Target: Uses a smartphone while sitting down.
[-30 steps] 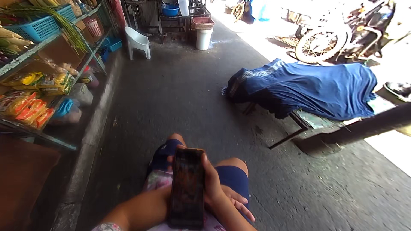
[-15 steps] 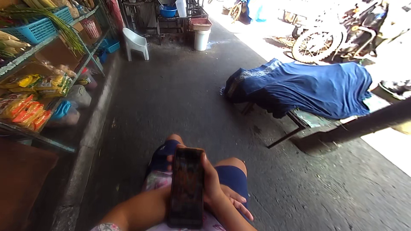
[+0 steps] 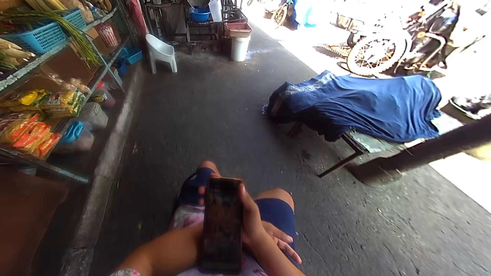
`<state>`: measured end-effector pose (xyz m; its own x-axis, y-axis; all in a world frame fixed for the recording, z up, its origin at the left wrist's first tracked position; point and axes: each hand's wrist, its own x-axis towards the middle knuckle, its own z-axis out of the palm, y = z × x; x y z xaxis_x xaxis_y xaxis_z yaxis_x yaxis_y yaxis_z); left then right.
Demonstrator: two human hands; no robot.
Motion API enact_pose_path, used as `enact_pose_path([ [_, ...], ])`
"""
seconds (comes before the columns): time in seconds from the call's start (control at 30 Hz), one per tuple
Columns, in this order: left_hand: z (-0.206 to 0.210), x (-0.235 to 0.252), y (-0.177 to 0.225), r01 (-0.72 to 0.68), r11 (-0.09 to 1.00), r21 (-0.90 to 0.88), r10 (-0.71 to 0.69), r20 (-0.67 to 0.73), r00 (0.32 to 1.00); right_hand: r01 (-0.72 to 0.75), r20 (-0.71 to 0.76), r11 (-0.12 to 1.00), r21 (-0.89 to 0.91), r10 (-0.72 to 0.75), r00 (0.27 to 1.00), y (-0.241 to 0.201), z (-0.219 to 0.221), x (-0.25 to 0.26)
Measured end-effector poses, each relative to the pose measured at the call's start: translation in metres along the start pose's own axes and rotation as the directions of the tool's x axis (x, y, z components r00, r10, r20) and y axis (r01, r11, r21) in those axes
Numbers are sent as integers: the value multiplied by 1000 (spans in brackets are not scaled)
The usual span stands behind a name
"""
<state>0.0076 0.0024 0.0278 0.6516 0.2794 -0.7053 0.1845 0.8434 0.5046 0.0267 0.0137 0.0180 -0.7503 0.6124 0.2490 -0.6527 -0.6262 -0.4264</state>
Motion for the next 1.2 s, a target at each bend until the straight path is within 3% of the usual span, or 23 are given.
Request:
enact_pose_path([
  [0.2, 23, -22, 16, 1, 942, 336, 42, -120, 992, -25, -2, 999, 27, 25, 1000, 0, 1, 1],
  [0.27, 19, -17, 10, -7, 973, 229, 36, -125, 991, -24, -8, 999, 23, 24, 1000, 0, 1, 1],
  [0.33, 0, 1, -4, -31, 997, 72, 34, -35, 999, -20, 0, 1000, 15, 20, 1000, 1, 1, 1],
  [0.4, -6, 7, -7, -28, 999, 26, 28, 17, 999, -23, 1, 1000, 12, 23, 1000, 1, 0, 1],
  [0.57, -15, 18, -10, -71, 995, 66, 63, 125, 990, -22, -4, 1000, 12, 22, 1000, 1, 1, 1],
  [1.2, -24, 25, -10, -125, 981, 146, 89, 230, 969, -13, 10, 1000, -3, 13, 1000, 2, -1, 0],
])
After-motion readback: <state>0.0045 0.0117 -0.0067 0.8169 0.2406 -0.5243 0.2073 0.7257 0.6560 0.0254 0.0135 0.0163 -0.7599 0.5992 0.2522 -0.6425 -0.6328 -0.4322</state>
